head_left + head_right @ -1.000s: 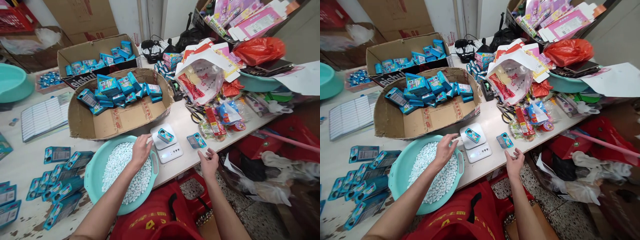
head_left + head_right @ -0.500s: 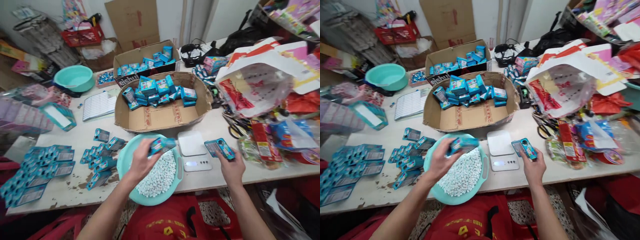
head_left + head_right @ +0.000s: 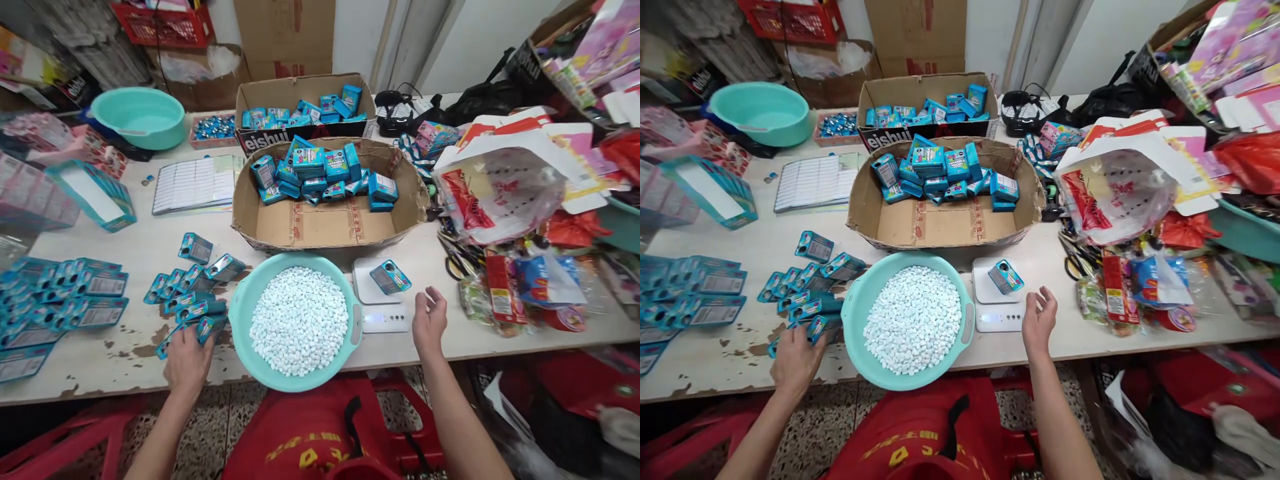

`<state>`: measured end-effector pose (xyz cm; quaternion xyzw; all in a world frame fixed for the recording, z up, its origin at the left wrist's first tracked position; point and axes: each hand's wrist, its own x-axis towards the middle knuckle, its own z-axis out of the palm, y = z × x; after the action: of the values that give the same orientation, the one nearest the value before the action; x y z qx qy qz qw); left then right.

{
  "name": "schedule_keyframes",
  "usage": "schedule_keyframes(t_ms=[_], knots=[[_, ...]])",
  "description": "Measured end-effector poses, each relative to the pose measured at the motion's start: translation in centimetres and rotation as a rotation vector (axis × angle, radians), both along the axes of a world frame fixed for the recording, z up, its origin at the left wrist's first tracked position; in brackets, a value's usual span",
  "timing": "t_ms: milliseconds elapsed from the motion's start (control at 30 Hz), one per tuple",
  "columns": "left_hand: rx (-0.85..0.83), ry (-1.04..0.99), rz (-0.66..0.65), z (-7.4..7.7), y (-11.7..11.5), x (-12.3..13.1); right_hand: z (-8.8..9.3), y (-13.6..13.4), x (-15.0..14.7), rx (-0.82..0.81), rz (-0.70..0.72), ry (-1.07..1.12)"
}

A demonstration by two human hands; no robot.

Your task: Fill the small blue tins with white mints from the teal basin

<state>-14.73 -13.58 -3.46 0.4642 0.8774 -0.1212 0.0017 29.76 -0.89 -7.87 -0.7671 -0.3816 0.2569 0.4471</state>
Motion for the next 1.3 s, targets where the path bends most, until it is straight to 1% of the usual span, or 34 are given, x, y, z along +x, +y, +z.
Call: schedule_keyframes(t_ms=[67, 133, 200, 267, 333, 400, 467, 500, 567, 633, 700, 767, 800, 833, 900, 967, 1000, 1067, 1133, 1200, 1233, 1267, 1300], knots=[[0.059, 0.034, -0.021, -0.5, -0.3, 0.0, -0.5, -1.4, 1.3, -0.043, -0.053, -0.036], [0.093, 0.041, -0.058, -0.1, -0.6, -0.3, -1.1, -2.6, 2.4, -0.065, -0.089, -0.047], [0.147, 0.025, -0.110, 0.6, -0.4, -0.7, -1.8, -3.6, 3.2, -0.080, -0.121, -0.050], [0.257, -0.014, -0.193, 1.4, 0.6, -0.9, -2.2, -4.3, 3.6, -0.088, -0.144, -0.049], [0.388, -0.098, -0.322, 2.3, 2.5, -0.4, -2.4, -4.7, 3.8, -0.094, -0.160, -0.048], [0.487, -0.221, -0.450, 3.3, 5.2, 1.4, -2.3, -5.0, 3.9, -0.097, -0.171, -0.047], [0.529, -0.358, -0.558, 4.2, 8.4, 4.5, -2.2, -5.3, 4.2, -0.099, -0.178, -0.041], [0.519, -0.428, -0.618, 4.5, 10.0, 6.4, -2.2, -5.5, 4.3, -0.100, -0.179, -0.035], [0.416, -0.532, -0.733, 4.8, 12.9, 10.3, -2.1, -5.8, 4.8, -0.104, -0.178, -0.019], [0.194, -0.528, -0.770, 4.4, 15.1, 13.7, -2.1, -6.3, 5.3, -0.107, -0.172, 0.000], [-0.092, -0.490, -0.752, 3.3, 16.1, 16.1, -2.1, -6.8, 5.8, -0.108, -0.169, 0.019], [-0.317, -0.474, -0.726, 1.8, 16.2, 17.1, -2.1, -7.1, 6.0, -0.108, -0.168, 0.037], [-0.375, -0.489, -0.720, 1.0, 16.0, 17.1, -2.0, -7.2, 5.9, -0.108, -0.162, 0.046], [-0.391, -0.514, -0.712, 0.3, 15.8, 17.0, -1.9, -7.1, 5.7, -0.105, -0.150, 0.055], [-0.335, -0.599, -0.688, -0.7, 15.2, 16.1, -1.6, -6.2, 4.8, -0.090, -0.101, 0.080], [-0.245, -0.751, -0.611, -1.3, 14.8, 15.2, -1.2, -4.3, 3.2, -0.059, -0.021, 0.107], [-0.203, -0.850, -0.537, -1.4, 14.7, 14.7, -1.0, -2.9, 2.3, -0.036, 0.028, 0.118], [-0.126, -1.112, -0.322, -1.4, 14.5, 14.1, -0.7, 0.0, 0.3, 0.022, 0.127, 0.130], [-0.056, -1.407, -0.075, -1.2, 14.3, 13.8, -0.3, 2.7, -1.4, 0.042, 0.184, 0.155], [-0.006, -1.636, 0.120, -0.7, 14.0, 13.8, 0.3, 4.4, -2.6, 0.030, 0.206, 0.186], [0.006, -1.700, 0.176, -0.3, 13.9, 13.9, 0.8, 4.7, -3.0, 0.025, 0.209, 0.195], [0.004, -1.725, 0.196, 0.3, 13.8, 14.0, 1.6, 4.6, -3.2, 0.030, 0.213, 0.194], [-0.005, -1.714, 0.176, 1.0, 13.8, 14.1, 2.4, 4.3, -3.4, 0.040, 0.222, 0.180]])
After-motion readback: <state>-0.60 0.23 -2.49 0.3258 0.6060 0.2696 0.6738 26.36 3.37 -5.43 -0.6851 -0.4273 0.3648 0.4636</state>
